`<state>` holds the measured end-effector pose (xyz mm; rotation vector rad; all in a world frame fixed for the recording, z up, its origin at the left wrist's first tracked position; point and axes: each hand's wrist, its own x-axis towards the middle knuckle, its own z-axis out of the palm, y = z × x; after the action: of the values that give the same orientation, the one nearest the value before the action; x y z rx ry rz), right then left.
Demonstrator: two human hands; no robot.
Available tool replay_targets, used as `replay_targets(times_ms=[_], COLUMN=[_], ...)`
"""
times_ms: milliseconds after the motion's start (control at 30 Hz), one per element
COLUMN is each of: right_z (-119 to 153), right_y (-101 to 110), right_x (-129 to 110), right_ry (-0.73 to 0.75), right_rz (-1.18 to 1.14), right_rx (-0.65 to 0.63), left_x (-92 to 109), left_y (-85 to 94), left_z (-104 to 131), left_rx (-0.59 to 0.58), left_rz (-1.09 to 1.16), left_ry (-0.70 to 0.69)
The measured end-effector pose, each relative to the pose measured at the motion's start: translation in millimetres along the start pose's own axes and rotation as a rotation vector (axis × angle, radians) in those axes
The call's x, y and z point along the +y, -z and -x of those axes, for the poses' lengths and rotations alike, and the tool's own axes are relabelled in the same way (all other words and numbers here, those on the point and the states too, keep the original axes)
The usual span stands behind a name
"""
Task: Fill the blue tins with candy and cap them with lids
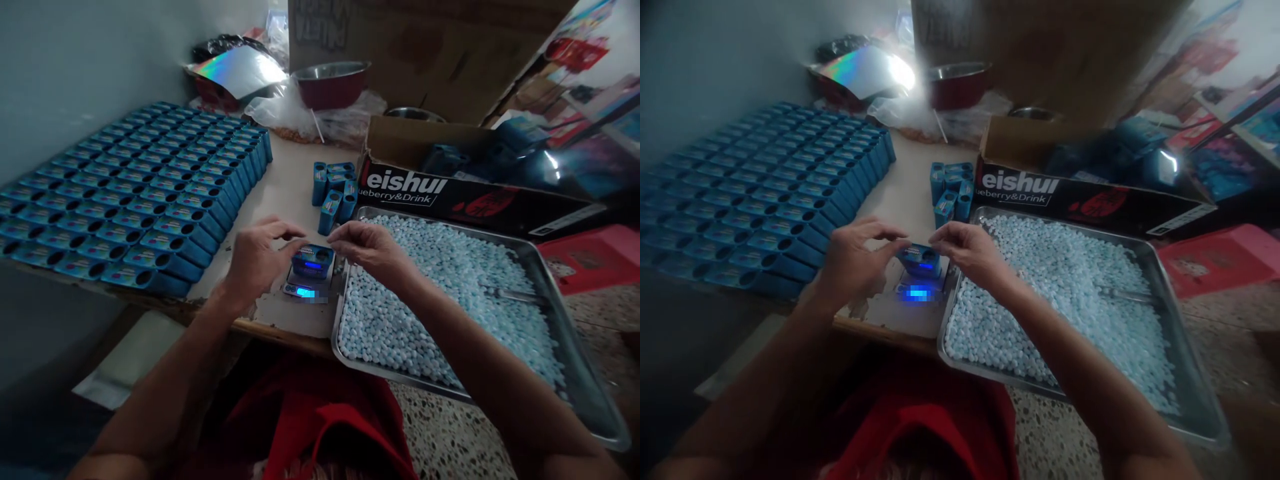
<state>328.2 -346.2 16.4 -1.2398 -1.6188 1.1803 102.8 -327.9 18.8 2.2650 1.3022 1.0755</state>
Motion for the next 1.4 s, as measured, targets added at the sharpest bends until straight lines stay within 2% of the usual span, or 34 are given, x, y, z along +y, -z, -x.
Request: replay_targets(times_ms=[100,200,333,433,500,600,733,833,967,1100,1233,1300,1400], right_z=[-3,-6,-13,-27,-43,-76,-115,-127,-128,-127,-122,-111,-80], right_y=[-4,7,39,54,56,51,46,48,50,46,38,33,20], right_x=[6,12,24,29,30,28,29,34,39,32,13,1,-15], right_ry=[0.065,0.074,0.074,0.104,0.174,0.251,0.265,0.254,0.223,0.199,0.228,0.246,0.285], right_rz=[0.216,0.276,0.353,0.584,0.822,1.146,1.371,1.393,1.364,1.396,1.419,1.380,1.287], right_rx=[0.028,0.116,0.229,0.254,0.230,0.125,-0.047,-0.105,-0.114,-0.114,-0.122,-0.144,-0.131], left_x=[-15,-31,-46,-51,-54,-58,-64,-65,-56,-38,-25,-25,-35], left_y=[17.2,26.1,22.8,18.6,18.7,23.3,30.5,30.9,23.2,4.1,-14.4,-10.7,18.8], left_z=[3,8,8,2,-2,-5,4,11,11,1,-1,4,15], left_rx=[0.070,0.090,0.068,0.048,0.035,0.007,-0.076,-0.150,-0.251,-0.326,-0.412,-0.406,-0.241], left_rz=[-0.028,-0.018,0.016,0.048,0.050,0.028,0.005,0.022,0.029,0.002,0.001,-0.014,-0.077], left_ry=[0.068,0.091,0.068,0.059,0.047,0.004,-0.020,-0.024,-0.030,-0.103,-0.174,-0.144,-0.023])
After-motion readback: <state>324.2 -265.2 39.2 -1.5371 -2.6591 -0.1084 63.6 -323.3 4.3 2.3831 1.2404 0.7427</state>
